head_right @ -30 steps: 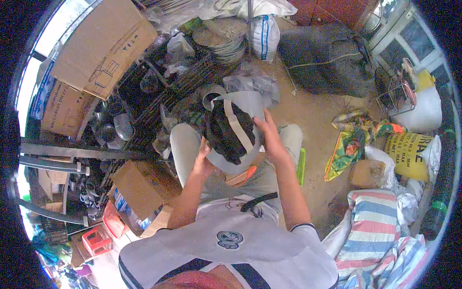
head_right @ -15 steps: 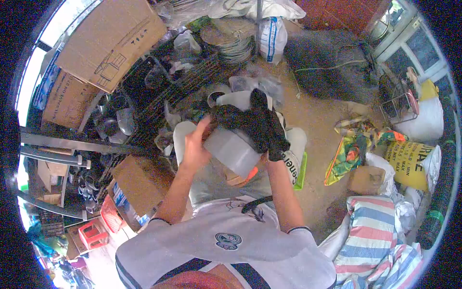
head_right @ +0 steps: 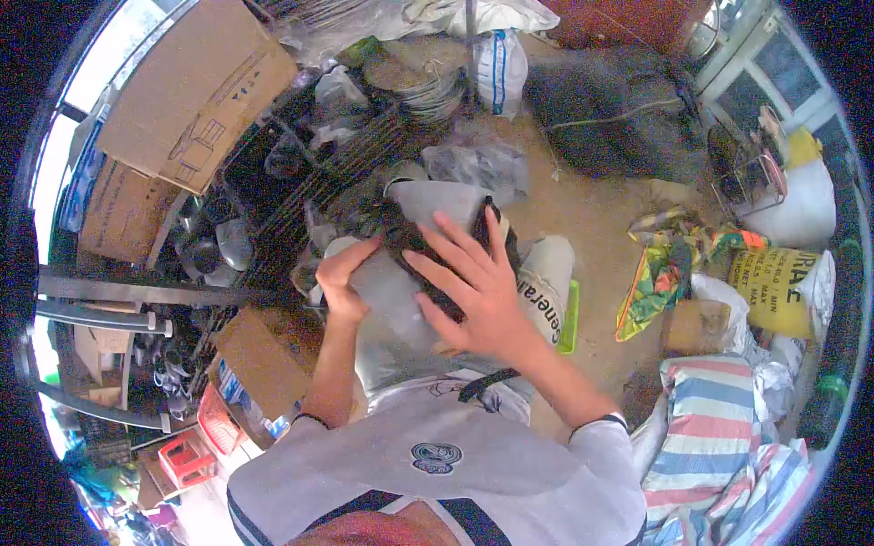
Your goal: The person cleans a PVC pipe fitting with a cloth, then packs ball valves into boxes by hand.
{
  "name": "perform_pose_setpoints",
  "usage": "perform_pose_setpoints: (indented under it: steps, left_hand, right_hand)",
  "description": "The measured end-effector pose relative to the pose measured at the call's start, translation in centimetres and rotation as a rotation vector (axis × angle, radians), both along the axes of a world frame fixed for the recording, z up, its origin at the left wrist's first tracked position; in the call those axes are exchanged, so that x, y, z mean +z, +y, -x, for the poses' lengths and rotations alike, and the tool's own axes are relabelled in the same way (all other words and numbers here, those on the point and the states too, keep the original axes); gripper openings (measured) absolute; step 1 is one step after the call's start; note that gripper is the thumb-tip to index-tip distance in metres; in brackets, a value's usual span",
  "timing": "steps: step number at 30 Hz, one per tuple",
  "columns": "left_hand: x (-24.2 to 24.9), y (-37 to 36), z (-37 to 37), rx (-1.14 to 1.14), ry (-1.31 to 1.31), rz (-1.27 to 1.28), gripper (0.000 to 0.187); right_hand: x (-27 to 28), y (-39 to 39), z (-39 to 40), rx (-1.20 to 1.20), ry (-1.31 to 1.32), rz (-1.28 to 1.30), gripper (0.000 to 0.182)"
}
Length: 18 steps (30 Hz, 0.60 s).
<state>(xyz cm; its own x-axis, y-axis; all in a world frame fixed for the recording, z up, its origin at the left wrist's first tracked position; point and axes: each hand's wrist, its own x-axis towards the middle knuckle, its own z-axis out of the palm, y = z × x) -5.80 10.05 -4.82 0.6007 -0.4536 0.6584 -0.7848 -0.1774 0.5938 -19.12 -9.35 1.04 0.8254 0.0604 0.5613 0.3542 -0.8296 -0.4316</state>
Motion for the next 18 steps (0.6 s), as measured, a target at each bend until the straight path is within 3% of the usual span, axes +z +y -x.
perform_pose_setpoints:
  steps: [4,6,7,9,10,12,14,15,18]
  left_hand:
    - [1.8,0.2,0.7,0.039,-0.052,-0.007,0.041]
    - [2.6,0.2,0.9,0.098,0.106,0.032,0.040]
    - [2.9,0.1,1.1,0.154,0.089,0.049,0.036]
    - [2.9,-0.2,0.0,0.158,0.083,0.116,0.034]
    - [2.8,0.0,-0.1,0.162,0.102,0.163,0.032]
    - [3.1,0.1,-0.2,0.197,0.190,0.147,0.030]
    - [3.0,0.2,-0.2,0.225,0.276,0.128,0.029]
    - [2.5,0.3,-0.1,0.229,0.231,0.137,0.029]
    - [3.0,0.6,1.2,0.260,0.171,0.106,0.029]
  right_hand:
    - [-2.2,-1.9,-1.6,-0.067,-0.059,-0.199,0.038]
    - [-2.4,-3.3,-3.1,-0.396,0.293,-0.995,0.032]
    - [-2.9,-3.0,-2.9,-0.391,0.284,-0.991,0.032]
    - [-4.3,-1.3,-2.1,-0.532,0.297,-1.268,0.029]
    - [-5.2,0.4,-1.0,-0.529,0.299,-1.268,0.029]
    - [-6.3,3.3,0.5,-0.450,0.006,-1.005,0.030]
    - [-4.2,3.8,0.2,-0.178,-0.270,-0.655,0.035]
    - [-1.9,2.3,0.0,-0.111,-0.194,-0.477,0.039]
    - [1.3,-0.5,-1.3,-0.019,-0.083,-0.374,0.038]
